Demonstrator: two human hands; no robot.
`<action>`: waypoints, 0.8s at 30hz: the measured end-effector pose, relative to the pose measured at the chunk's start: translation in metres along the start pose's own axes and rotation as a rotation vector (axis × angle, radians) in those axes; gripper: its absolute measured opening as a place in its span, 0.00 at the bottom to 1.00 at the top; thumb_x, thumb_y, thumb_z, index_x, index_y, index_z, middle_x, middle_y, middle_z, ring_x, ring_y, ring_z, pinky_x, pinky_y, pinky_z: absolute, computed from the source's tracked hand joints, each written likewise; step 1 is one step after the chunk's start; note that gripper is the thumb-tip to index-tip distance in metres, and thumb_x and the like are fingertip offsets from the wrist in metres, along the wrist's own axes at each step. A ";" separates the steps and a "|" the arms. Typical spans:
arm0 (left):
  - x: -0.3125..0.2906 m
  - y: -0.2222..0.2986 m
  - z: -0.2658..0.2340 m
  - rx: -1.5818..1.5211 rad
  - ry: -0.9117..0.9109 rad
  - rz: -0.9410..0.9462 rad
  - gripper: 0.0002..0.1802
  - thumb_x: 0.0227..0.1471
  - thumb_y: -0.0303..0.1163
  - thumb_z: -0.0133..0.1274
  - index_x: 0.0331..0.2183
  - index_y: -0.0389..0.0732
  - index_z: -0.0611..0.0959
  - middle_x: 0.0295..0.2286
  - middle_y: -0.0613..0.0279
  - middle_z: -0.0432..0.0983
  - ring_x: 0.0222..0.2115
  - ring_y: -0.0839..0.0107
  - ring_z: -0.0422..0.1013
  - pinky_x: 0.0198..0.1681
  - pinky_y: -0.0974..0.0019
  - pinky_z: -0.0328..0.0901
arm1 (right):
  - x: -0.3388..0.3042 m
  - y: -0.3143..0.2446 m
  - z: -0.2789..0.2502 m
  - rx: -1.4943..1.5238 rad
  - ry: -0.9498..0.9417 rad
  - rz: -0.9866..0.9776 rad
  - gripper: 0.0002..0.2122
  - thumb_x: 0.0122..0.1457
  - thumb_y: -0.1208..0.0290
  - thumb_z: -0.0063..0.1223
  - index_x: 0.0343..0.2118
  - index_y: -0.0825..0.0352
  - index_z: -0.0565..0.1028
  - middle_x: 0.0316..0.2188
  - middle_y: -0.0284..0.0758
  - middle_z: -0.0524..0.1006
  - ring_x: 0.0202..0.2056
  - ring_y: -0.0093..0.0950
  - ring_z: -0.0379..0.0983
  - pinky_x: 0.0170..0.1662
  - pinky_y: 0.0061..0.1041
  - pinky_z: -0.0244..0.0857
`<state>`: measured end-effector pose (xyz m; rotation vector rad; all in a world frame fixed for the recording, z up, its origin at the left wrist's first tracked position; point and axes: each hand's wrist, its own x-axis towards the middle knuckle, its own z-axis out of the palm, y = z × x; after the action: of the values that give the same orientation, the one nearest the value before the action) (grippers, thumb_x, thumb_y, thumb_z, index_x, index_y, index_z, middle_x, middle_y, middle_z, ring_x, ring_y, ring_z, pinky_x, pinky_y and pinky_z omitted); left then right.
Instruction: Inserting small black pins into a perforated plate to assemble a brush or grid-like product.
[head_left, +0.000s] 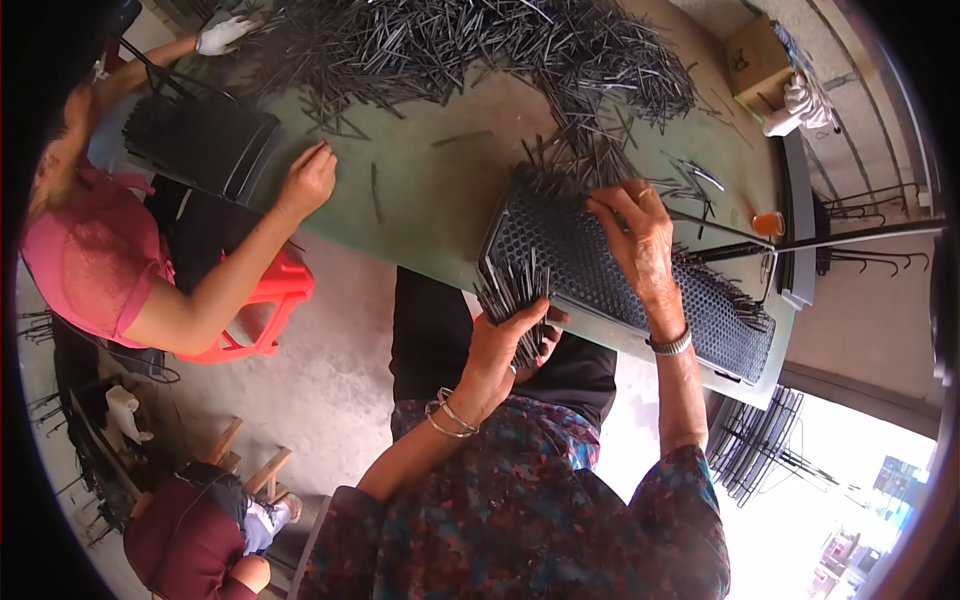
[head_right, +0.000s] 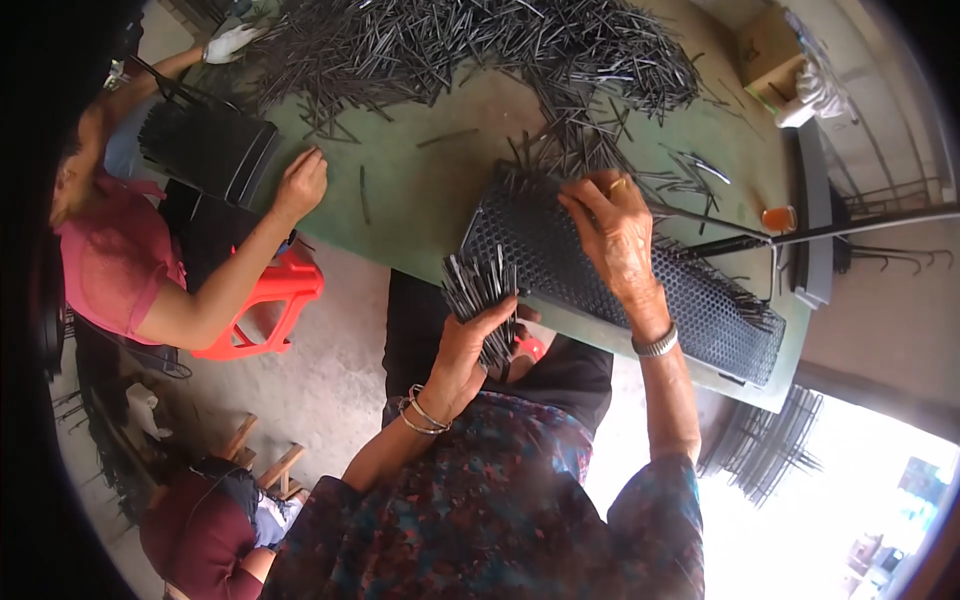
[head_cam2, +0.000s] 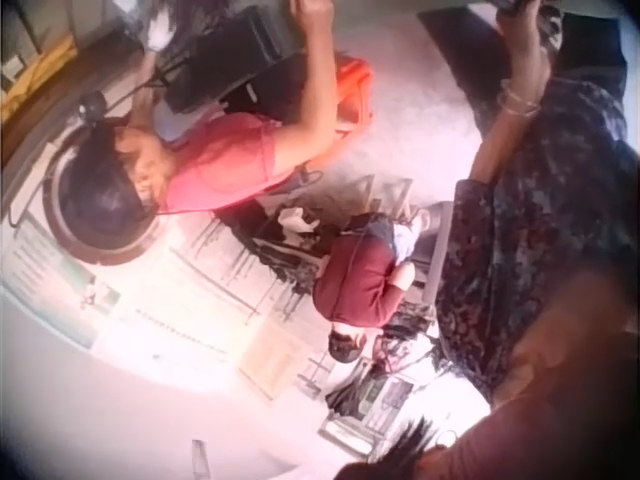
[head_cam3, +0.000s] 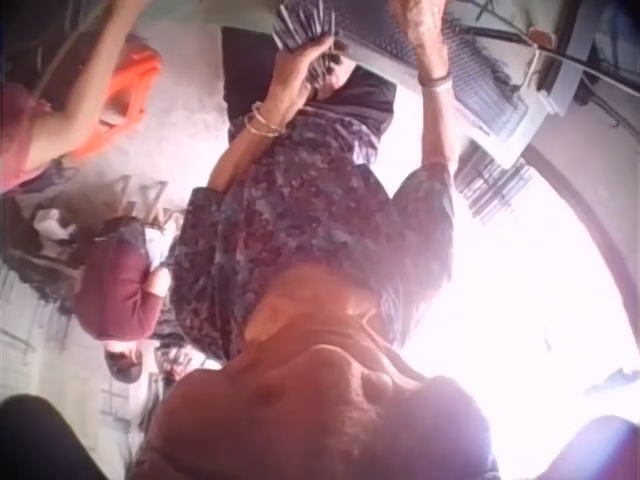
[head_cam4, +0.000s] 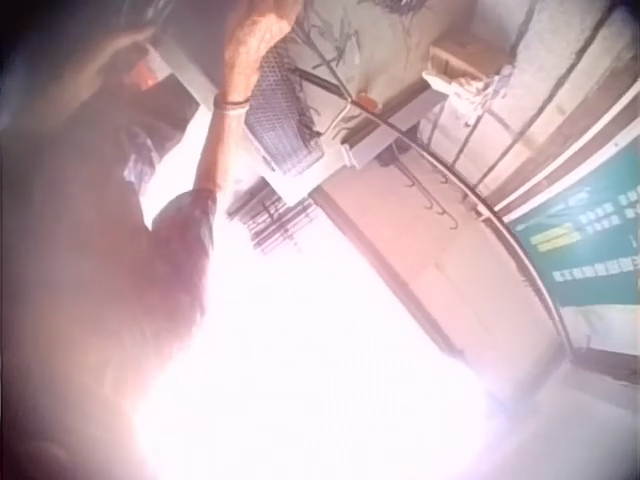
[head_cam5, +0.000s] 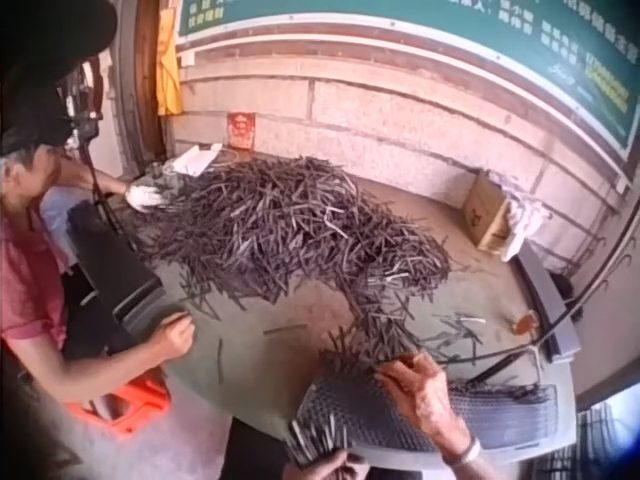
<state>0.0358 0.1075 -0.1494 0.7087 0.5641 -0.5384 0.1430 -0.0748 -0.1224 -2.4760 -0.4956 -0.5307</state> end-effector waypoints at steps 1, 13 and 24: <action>-0.001 0.001 0.002 0.005 -0.010 0.013 0.07 0.53 0.30 0.57 0.32 0.36 0.80 0.27 0.56 0.80 0.20 0.76 0.73 0.19 0.74 0.66 | 0.000 -0.001 0.000 -0.139 0.033 -0.077 0.07 0.48 0.78 0.61 0.32 0.65 0.78 0.30 0.35 0.74 0.33 0.33 0.71 0.35 0.28 0.66; -0.007 0.001 0.002 0.008 -0.071 0.009 0.11 0.52 0.33 0.57 0.36 0.36 0.80 0.30 0.58 0.80 0.26 0.71 0.76 0.23 0.72 0.69 | -0.040 -0.049 -0.016 0.530 -0.385 0.392 0.10 0.57 0.74 0.56 0.41 0.70 0.77 0.29 0.31 0.76 0.30 0.19 0.71 0.34 0.20 0.65; -0.015 -0.006 0.003 0.131 -0.074 0.050 0.14 0.50 0.32 0.60 0.38 0.35 0.80 0.31 0.57 0.80 0.28 0.68 0.77 0.26 0.70 0.70 | -0.043 -0.050 -0.025 0.747 -0.636 0.560 0.07 0.57 0.75 0.55 0.34 0.73 0.74 0.24 0.33 0.76 0.26 0.19 0.73 0.30 0.20 0.67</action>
<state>0.0219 0.1056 -0.1405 0.8212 0.4439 -0.5562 0.0774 -0.0600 -0.1011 -1.8625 -0.1521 0.5890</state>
